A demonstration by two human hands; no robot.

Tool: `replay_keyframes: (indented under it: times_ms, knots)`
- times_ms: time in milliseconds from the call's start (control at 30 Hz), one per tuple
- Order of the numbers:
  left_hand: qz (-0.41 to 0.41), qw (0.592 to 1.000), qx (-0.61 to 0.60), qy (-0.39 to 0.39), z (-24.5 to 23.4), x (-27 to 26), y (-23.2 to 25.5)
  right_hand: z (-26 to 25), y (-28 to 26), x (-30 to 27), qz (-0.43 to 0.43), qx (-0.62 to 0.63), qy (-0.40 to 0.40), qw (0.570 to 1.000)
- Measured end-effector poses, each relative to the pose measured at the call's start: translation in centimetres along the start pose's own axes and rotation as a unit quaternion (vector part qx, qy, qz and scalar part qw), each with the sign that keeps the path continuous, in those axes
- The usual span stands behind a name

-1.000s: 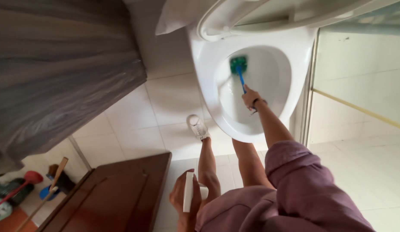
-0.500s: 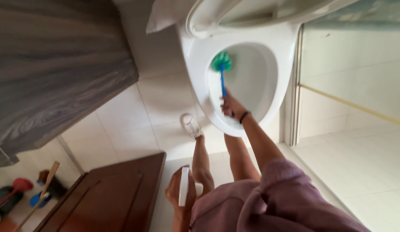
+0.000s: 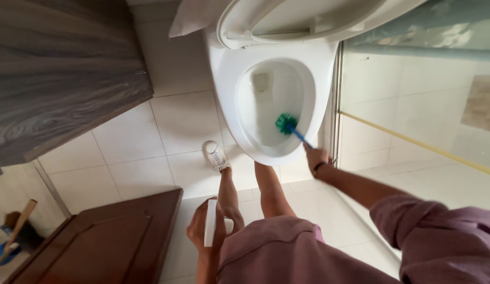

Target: The person cleans a toilet by scrubbing the bowl with a toilet brush, spraying cleaner, and pouring liquid from a bottle into the bowl. The person flushes the toilet and continues scrubbing.

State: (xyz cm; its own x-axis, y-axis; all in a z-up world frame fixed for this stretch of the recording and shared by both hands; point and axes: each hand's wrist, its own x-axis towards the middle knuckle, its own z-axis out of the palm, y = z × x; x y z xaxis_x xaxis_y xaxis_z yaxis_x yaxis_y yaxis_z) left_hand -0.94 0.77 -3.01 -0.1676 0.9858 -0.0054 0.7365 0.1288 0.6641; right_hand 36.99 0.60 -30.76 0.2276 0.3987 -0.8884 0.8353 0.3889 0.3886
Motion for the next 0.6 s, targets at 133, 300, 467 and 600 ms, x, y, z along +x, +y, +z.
replay_keyframes:
  times_ms: [133,300,467,600]
  knots:
    - [-0.062,0.998,-0.010,-0.003,0.2,-1.4,-1.7,-4.8,5.7,7.6,0.078,-0.119,0.084,0.986]
    - [-0.088,0.996,-0.011,-0.002,-0.3,-3.5,-3.3,-5.7,7.6,6.1,0.053,-0.078,0.108,0.990]
    - [-0.056,0.998,0.022,0.017,-1.2,-1.3,-3.4,-7.7,5.5,3.0,-0.003,0.020,0.002,1.000]
    - [-0.127,0.991,0.016,0.029,-2.1,-1.1,-3.5,-12.4,6.4,5.4,0.066,-0.132,0.092,0.985]
